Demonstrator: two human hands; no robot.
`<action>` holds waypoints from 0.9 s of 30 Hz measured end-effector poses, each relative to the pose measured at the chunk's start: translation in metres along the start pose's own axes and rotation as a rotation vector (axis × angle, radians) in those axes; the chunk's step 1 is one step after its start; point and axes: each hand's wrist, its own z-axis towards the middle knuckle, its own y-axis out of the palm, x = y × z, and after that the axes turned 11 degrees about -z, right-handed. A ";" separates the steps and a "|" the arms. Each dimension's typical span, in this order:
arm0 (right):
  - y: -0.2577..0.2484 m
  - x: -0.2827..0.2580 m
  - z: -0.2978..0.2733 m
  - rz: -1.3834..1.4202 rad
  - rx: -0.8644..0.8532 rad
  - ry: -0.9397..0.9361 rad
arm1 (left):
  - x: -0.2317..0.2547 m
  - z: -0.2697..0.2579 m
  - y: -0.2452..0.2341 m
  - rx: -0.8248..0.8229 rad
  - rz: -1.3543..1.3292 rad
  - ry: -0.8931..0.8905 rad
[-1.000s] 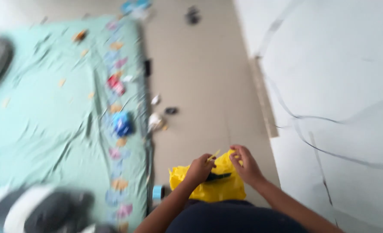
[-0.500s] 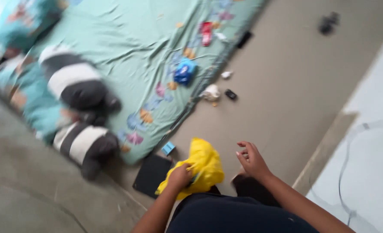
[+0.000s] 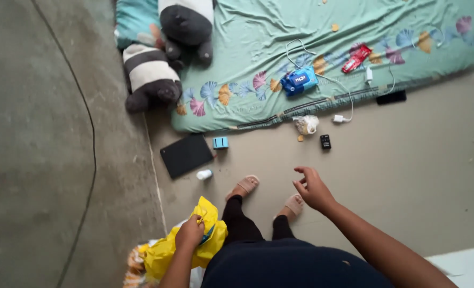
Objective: Tidying a bedroom by picking up scattered items and then sweeping the floor.
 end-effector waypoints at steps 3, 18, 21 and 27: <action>-0.015 0.010 0.000 -0.019 -0.016 -0.016 | 0.011 -0.018 0.037 0.013 -0.061 -0.007; -0.044 0.067 -0.018 -0.152 -0.073 -0.041 | 0.074 -0.067 0.070 0.080 -0.178 0.177; -0.054 0.066 -0.016 -0.126 -0.047 0.002 | 0.084 -0.059 0.069 0.082 -0.193 0.205; -0.088 0.069 -0.002 -0.094 0.078 0.062 | 0.154 -0.026 0.050 0.027 -0.165 0.330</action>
